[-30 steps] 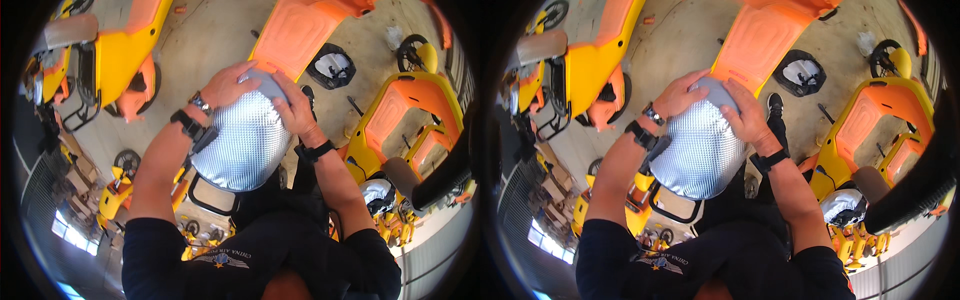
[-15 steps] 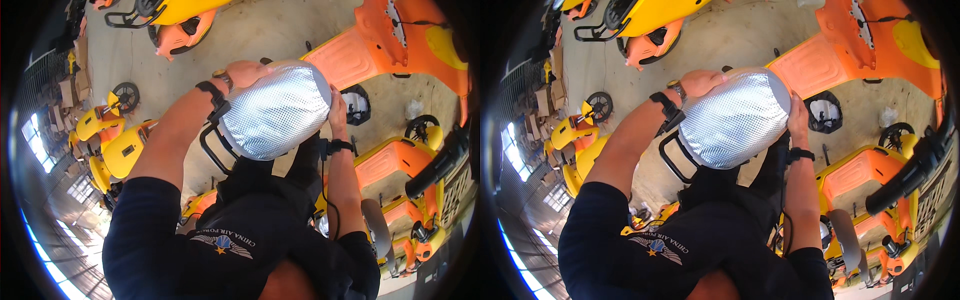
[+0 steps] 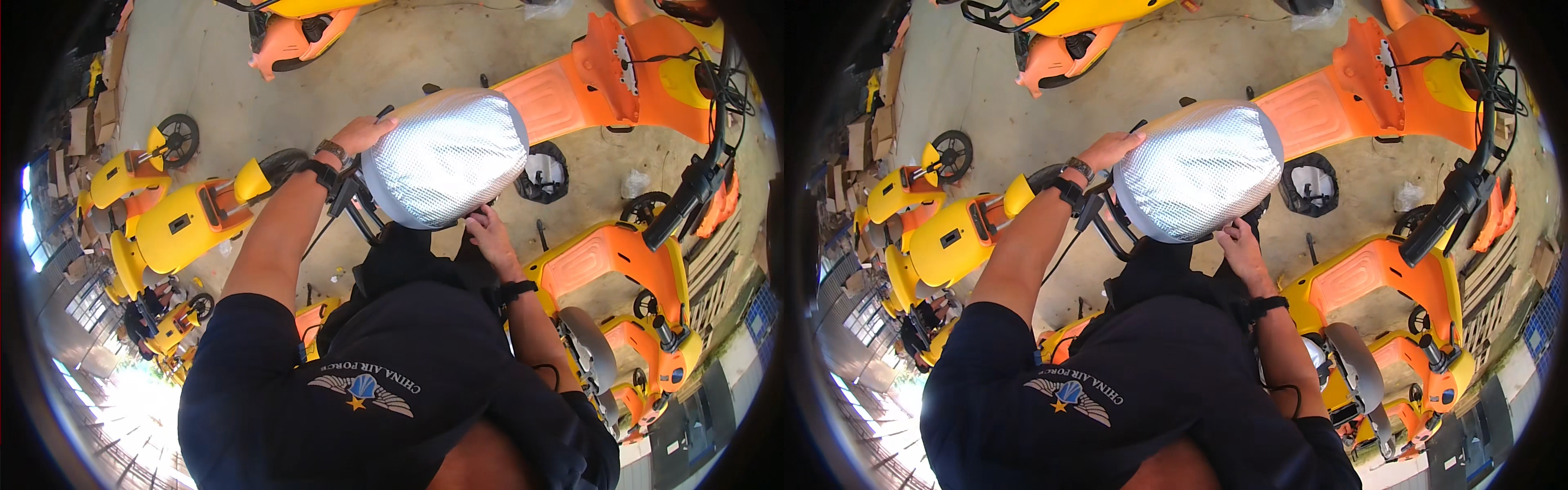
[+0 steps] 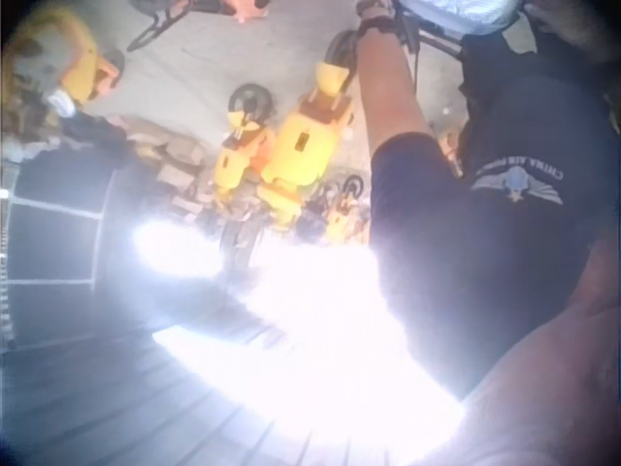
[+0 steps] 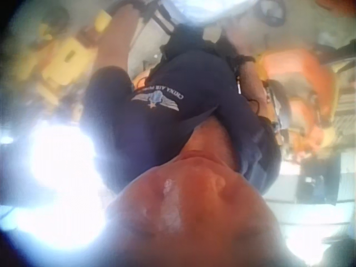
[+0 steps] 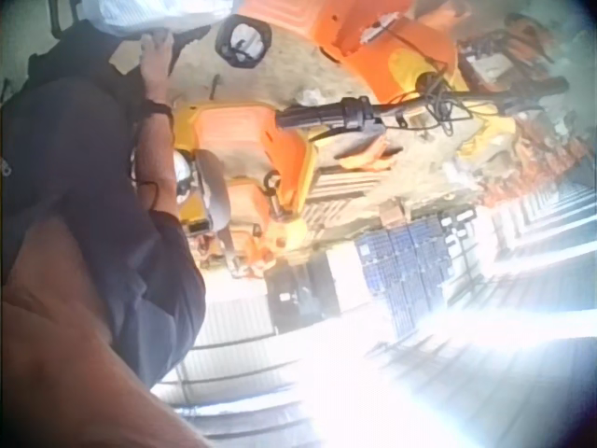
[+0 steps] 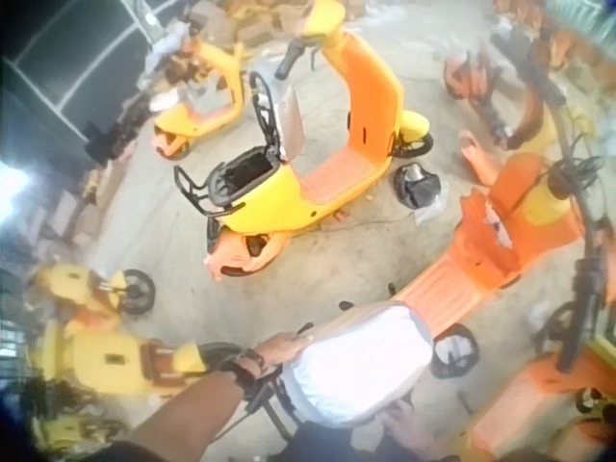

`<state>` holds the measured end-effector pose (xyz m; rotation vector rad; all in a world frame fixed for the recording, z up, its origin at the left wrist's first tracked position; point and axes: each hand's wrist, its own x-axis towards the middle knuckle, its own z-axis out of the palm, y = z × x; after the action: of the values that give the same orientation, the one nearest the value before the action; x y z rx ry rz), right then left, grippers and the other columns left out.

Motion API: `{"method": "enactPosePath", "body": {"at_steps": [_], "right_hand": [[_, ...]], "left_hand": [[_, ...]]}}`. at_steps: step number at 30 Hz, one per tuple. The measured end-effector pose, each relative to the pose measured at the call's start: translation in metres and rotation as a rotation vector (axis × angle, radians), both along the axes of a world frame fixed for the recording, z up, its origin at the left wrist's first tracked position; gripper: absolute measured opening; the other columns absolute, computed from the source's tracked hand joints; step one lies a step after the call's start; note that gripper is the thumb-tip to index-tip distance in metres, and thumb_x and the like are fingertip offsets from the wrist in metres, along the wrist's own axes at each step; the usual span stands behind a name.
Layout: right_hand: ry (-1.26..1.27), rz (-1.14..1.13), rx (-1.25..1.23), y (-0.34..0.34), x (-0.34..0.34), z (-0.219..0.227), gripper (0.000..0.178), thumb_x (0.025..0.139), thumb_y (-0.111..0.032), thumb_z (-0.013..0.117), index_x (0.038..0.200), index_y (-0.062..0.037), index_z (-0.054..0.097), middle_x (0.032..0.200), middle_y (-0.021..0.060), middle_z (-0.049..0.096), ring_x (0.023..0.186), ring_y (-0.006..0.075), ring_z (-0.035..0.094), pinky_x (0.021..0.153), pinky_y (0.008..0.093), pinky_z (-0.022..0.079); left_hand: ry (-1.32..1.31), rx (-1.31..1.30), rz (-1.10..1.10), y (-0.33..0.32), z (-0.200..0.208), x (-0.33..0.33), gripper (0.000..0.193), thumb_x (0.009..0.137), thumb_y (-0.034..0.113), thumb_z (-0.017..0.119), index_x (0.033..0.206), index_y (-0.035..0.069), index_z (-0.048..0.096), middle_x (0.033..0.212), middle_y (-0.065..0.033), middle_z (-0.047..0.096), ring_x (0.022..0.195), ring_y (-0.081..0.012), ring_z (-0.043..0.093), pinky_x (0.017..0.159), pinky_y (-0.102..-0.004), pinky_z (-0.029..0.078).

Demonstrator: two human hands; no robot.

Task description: The person attaches, secures, and fits a cushioned seat onto the frame of an electric scooter by hand.

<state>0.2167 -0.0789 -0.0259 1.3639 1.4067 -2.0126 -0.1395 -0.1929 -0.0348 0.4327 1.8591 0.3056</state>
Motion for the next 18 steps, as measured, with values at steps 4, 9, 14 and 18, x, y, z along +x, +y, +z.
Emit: {"method": "enactPosePath", "body": {"at_steps": [4,9,14,18], "right_hand": [[0.054,0.002,0.181,0.014,0.005,0.011,0.062,0.088,-0.020,0.067,0.137,0.0039,0.039,0.117,0.0168,0.062,0.093,0.0204,0.062,0.077,0.0306,0.052],[0.364,0.433,1.022,0.045,-0.024,0.022,0.052,0.083,-0.012,0.067,0.129,0.0002,0.049,0.120,0.0238,0.054,0.106,0.0371,0.056,0.091,0.0404,0.047],[0.429,0.639,1.195,0.074,-0.075,0.030,0.058,0.081,-0.017,0.068,0.133,-0.0039,0.048,0.133,0.0233,0.047,0.123,0.0410,0.043,0.103,0.0508,0.035],[0.438,0.829,1.196,0.085,-0.131,0.020,0.057,0.089,-0.030,0.060,0.140,-0.0098,0.044,0.147,0.0213,0.036,0.138,0.0408,0.029,0.113,0.0527,0.023]], "left_hand": [[-0.026,0.083,0.053,0.006,0.027,0.012,0.067,0.086,0.057,0.061,0.119,-0.002,0.062,0.113,-0.0186,0.066,0.107,-0.0258,0.061,0.092,-0.0368,0.045],[0.572,0.312,0.069,-0.017,0.014,0.046,0.063,0.083,0.049,0.066,0.120,-0.001,0.060,0.119,-0.0229,0.062,0.110,-0.0356,0.058,0.095,-0.0394,0.045],[0.866,0.453,-0.119,0.019,0.040,0.148,0.067,0.081,0.043,0.069,0.133,0.003,0.052,0.148,-0.0206,0.036,0.138,-0.0448,0.027,0.111,-0.0589,0.022],[0.855,0.439,-0.268,-0.009,0.045,0.204,0.069,0.081,0.044,0.066,0.136,0.006,0.050,0.150,-0.0150,0.035,0.139,-0.0410,0.026,0.111,-0.0589,0.021]]}}
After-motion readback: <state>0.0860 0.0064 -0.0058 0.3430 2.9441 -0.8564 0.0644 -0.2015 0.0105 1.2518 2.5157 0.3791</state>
